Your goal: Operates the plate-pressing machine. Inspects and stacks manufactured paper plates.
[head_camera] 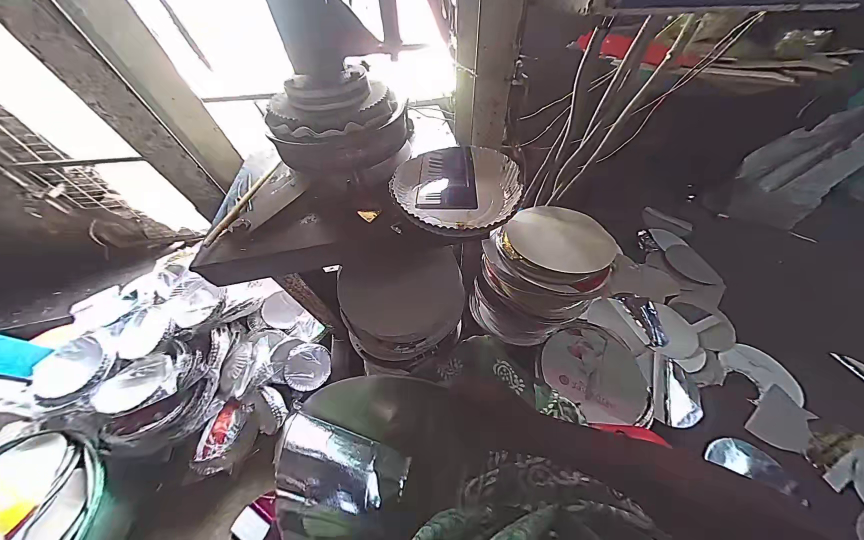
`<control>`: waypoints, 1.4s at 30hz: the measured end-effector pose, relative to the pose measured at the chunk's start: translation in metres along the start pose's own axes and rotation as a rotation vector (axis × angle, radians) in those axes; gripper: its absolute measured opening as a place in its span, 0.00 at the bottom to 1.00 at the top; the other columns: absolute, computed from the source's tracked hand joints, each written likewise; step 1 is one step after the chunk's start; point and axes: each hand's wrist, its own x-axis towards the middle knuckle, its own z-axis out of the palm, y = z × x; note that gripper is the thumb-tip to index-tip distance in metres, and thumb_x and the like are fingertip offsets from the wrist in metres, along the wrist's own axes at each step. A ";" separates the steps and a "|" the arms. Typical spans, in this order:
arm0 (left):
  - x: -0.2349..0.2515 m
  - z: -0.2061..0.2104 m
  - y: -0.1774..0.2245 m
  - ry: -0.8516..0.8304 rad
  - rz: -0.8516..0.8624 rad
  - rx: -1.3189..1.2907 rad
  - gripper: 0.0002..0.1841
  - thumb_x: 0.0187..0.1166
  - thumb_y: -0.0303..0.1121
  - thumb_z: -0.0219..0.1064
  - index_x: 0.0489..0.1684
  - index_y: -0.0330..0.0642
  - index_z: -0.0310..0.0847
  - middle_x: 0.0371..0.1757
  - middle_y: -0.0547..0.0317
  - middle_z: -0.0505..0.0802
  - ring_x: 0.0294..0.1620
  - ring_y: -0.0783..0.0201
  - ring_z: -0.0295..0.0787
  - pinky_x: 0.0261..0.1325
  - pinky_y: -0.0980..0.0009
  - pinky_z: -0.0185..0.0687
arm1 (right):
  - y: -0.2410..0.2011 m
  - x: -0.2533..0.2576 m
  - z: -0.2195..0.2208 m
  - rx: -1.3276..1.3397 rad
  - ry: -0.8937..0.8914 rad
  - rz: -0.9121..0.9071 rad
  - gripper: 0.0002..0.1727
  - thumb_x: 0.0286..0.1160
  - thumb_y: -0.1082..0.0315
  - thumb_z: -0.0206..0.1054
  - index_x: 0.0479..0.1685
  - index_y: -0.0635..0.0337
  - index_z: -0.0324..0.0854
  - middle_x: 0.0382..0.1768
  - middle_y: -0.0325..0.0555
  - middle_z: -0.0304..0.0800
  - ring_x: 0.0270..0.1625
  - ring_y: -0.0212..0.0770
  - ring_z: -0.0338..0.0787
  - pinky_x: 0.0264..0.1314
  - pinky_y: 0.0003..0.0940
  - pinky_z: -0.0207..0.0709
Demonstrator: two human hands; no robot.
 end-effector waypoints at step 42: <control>0.031 -0.036 -0.034 0.161 -0.151 0.147 0.53 0.71 0.28 0.69 0.90 0.26 0.27 0.86 0.42 0.67 0.76 0.71 0.77 0.74 0.70 0.78 | 0.032 -0.003 0.040 0.192 -0.445 0.081 0.14 0.79 0.75 0.64 0.58 0.75 0.83 0.39 0.67 0.91 0.42 0.59 0.92 0.48 0.55 0.82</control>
